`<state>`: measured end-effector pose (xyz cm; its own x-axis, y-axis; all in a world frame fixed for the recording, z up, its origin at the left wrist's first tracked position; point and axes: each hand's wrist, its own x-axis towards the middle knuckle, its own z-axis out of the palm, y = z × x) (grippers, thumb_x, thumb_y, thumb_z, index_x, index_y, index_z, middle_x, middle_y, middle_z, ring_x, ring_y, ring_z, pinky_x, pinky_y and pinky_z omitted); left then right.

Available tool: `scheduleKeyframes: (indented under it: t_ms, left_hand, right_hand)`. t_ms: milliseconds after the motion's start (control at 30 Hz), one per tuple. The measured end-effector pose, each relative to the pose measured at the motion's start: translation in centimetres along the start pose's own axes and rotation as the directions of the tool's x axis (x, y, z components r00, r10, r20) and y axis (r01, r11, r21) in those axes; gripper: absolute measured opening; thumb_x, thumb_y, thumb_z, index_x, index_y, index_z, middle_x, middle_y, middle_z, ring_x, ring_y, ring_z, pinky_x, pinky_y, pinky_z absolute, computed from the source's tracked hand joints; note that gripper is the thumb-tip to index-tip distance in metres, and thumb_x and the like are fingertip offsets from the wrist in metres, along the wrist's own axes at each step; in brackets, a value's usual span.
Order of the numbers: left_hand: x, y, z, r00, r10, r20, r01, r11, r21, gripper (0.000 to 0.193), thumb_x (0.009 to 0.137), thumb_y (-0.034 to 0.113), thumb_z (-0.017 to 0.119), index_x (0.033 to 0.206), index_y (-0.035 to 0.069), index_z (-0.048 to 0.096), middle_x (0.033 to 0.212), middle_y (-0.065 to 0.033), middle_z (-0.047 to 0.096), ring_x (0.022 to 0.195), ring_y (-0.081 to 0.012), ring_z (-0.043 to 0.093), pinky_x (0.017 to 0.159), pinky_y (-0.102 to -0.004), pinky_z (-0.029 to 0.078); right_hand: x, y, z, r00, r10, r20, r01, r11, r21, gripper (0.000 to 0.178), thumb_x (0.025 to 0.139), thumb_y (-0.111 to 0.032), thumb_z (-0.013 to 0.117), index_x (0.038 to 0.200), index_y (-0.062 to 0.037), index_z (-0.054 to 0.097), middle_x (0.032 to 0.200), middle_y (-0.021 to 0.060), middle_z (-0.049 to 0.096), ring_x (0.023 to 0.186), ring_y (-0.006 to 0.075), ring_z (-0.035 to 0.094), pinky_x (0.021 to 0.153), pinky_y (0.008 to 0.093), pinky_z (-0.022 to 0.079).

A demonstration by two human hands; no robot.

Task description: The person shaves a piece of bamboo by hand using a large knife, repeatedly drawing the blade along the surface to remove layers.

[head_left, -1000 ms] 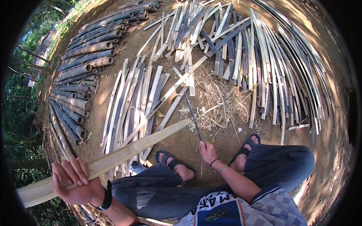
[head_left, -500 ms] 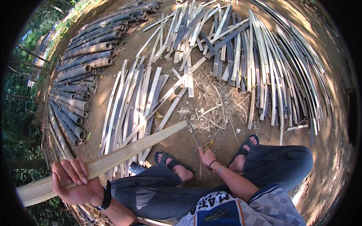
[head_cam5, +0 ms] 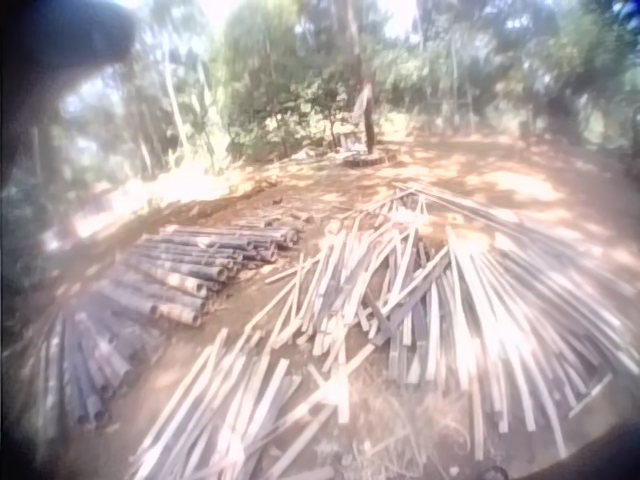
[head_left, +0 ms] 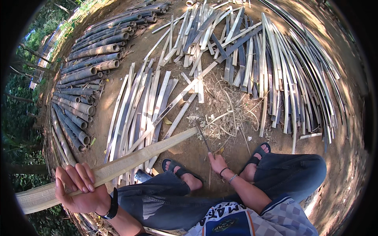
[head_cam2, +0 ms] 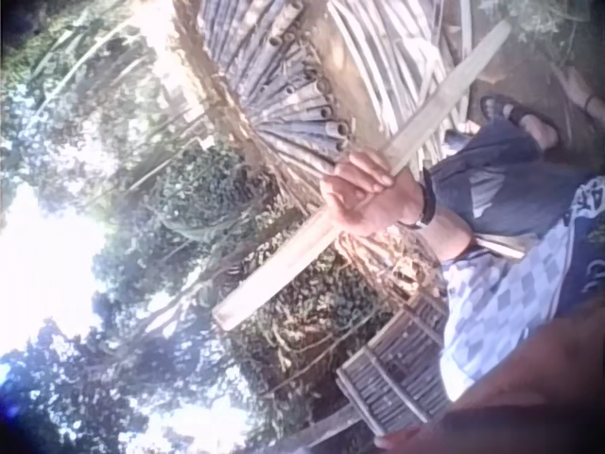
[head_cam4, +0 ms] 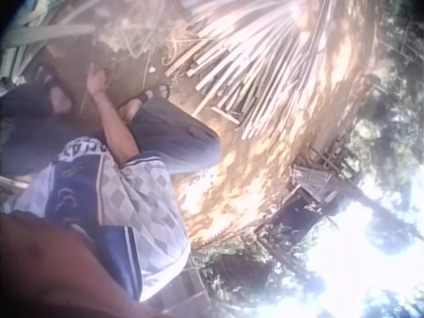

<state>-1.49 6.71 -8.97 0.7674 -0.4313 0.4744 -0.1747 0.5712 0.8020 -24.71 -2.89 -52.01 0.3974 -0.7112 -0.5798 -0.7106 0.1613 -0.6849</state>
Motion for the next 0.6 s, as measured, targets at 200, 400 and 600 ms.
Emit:
scheduleKeyframes:
  t_ms: [200,400,600]
  left_hand:
    - [0.0,-0.3,0.1,0.999,0.007,-0.052,-0.006,1.0,0.013,0.034,0.094,0.025,0.046,0.064,0.014,0.033,0.046,0.001,0.032,0.036,-0.0069,0.03,0.037,-0.0185,0.027]
    - [0.0,-0.1,0.5,1.0,0.007,-0.017,-0.007,1.0,0.0,0.035,0.094,0.025,0.045,0.063,0.014,0.032,0.045,0.0013,0.033,0.036,-0.0064,0.03,0.038,-0.0187,0.027]
    - [-0.1,-0.2,0.1,0.999,-0.003,-0.032,0.003,1.0,-0.002,0.034,0.094,0.025,0.043,0.063,0.014,0.033,0.045,0.0013,0.033,0.036,-0.0068,0.03,0.039,-0.0192,0.028]
  right_hand:
    - [-1.7,-3.2,-1.5,0.975,-0.202,-0.095,0.21,0.974,0.085,0.056,0.095,-0.045,0.045,0.077,0.0064,0.058,0.065,0.0246,0.06,0.069,0.0436,0.062,0.065,0.0482,0.047]
    - [-0.6,-0.4,-0.8,1.0,-0.012,-0.029,0.009,0.996,-0.083,0.056,0.095,-0.046,0.045,0.078,0.0057,0.059,0.07,0.0297,0.058,0.073,0.0456,0.061,0.066,0.0503,0.045]
    - [-2.1,-2.3,-1.5,0.989,-0.117,-0.091,0.118,0.993,0.015,0.058,0.094,-0.049,0.045,0.08,0.0058,0.06,0.077,0.0312,0.061,0.082,0.046,0.062,0.073,0.0508,0.047]
